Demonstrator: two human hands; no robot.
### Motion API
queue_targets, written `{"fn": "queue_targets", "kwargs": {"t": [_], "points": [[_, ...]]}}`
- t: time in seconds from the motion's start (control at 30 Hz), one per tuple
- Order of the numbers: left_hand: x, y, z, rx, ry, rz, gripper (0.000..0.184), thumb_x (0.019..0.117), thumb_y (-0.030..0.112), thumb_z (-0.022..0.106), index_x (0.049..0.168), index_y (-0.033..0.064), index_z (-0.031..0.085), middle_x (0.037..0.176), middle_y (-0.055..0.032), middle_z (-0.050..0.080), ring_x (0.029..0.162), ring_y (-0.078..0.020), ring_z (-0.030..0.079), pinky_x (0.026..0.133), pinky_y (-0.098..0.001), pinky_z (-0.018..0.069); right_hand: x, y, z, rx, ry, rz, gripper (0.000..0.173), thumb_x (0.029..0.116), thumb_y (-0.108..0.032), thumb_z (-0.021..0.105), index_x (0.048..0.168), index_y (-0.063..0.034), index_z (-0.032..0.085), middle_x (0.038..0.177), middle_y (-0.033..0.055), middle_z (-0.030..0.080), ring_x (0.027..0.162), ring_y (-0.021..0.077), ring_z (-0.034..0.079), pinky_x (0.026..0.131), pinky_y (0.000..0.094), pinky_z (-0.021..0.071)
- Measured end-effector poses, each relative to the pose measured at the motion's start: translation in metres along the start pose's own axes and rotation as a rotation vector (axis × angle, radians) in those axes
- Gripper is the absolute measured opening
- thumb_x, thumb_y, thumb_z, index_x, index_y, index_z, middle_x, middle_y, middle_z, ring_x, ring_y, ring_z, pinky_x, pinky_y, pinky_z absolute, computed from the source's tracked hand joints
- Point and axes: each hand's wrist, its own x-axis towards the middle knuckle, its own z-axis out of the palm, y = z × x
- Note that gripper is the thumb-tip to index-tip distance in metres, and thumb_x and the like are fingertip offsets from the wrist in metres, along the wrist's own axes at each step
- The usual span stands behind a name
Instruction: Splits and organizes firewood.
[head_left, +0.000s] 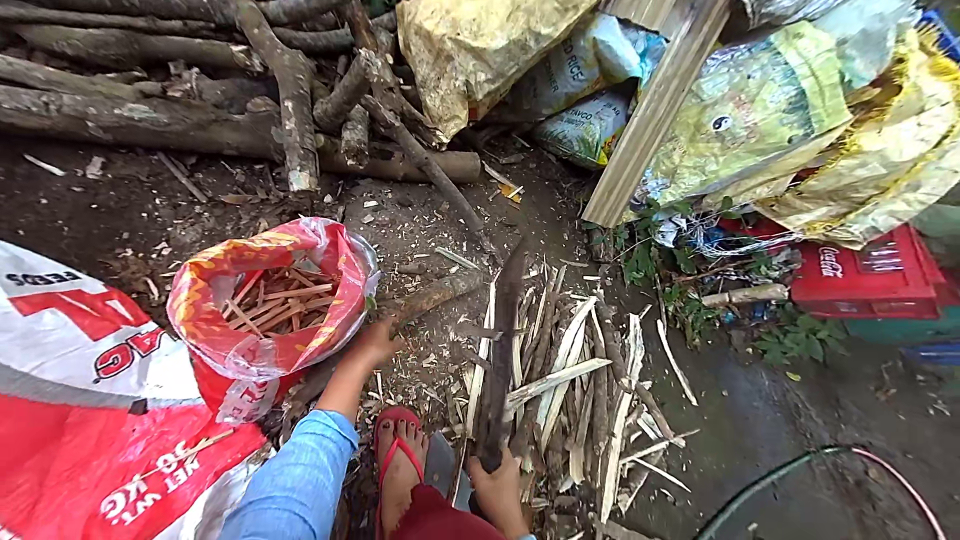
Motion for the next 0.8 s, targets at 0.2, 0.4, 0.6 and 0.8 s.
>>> {"fn": "queue_targets", "kwargs": {"t": [0.2, 0.4, 0.6, 0.8], "points": [[0.004, 0.012, 0.011, 0.047, -0.035, 0.037, 0.057, 0.1033, 0.017, 0.062, 0.153, -0.0012, 0.042, 0.146, -0.0264, 0.055, 0.134, -0.0407, 0.055, 0.114, -0.0555, 0.0418, 0.033, 0.015, 0.006, -0.008, -0.138, 0.145, 0.035, 0.0820, -0.004, 0.072, 0.114, 0.0054, 0.062, 0.078, 0.0152, 0.066, 0.060, 0.0233, 0.065, 0.063, 0.0430, 0.0577], [0.005, 0.005, 0.010, 0.020, -0.056, 0.000, 0.056, 0.1045, 0.019, 0.061, 0.153, -0.0016, 0.041, 0.147, -0.0264, 0.054, 0.133, -0.0401, 0.056, 0.113, -0.0540, 0.0428, 0.006, 0.008, 0.004, 0.036, 0.010, -0.007, 0.043, 0.0842, -0.009, 0.074, 0.120, 0.0118, 0.062, 0.082, 0.0196, 0.068, 0.067, 0.0261, 0.067, 0.070, 0.0465, 0.0583], [0.006, 0.010, 0.028, 0.043, -0.091, -0.026, 0.055, 0.1041, 0.017, 0.060, 0.154, 0.0012, 0.042, 0.143, -0.0241, 0.058, 0.131, -0.0380, 0.058, 0.111, -0.0545, 0.0445, 0.043, 0.049, 0.044, -0.237, -0.252, 0.287, 0.044, 0.0899, -0.013, 0.073, 0.128, 0.0050, 0.061, 0.111, 0.0261, 0.070, 0.103, 0.0381, 0.069, 0.093, 0.0564, 0.0541], [0.006, 0.012, 0.080, -0.015, -0.251, -0.024, 0.056, 0.1052, 0.026, 0.061, 0.152, 0.0001, 0.043, 0.140, -0.0253, 0.059, 0.128, -0.0378, 0.060, 0.111, -0.0536, 0.0452, 0.039, 0.051, 0.055, -0.293, -0.243, 0.277, 0.050, 0.0899, -0.019, 0.075, 0.131, 0.0048, 0.059, 0.118, 0.0260, 0.069, 0.114, 0.0392, 0.067, 0.100, 0.0568, 0.0514]]}}
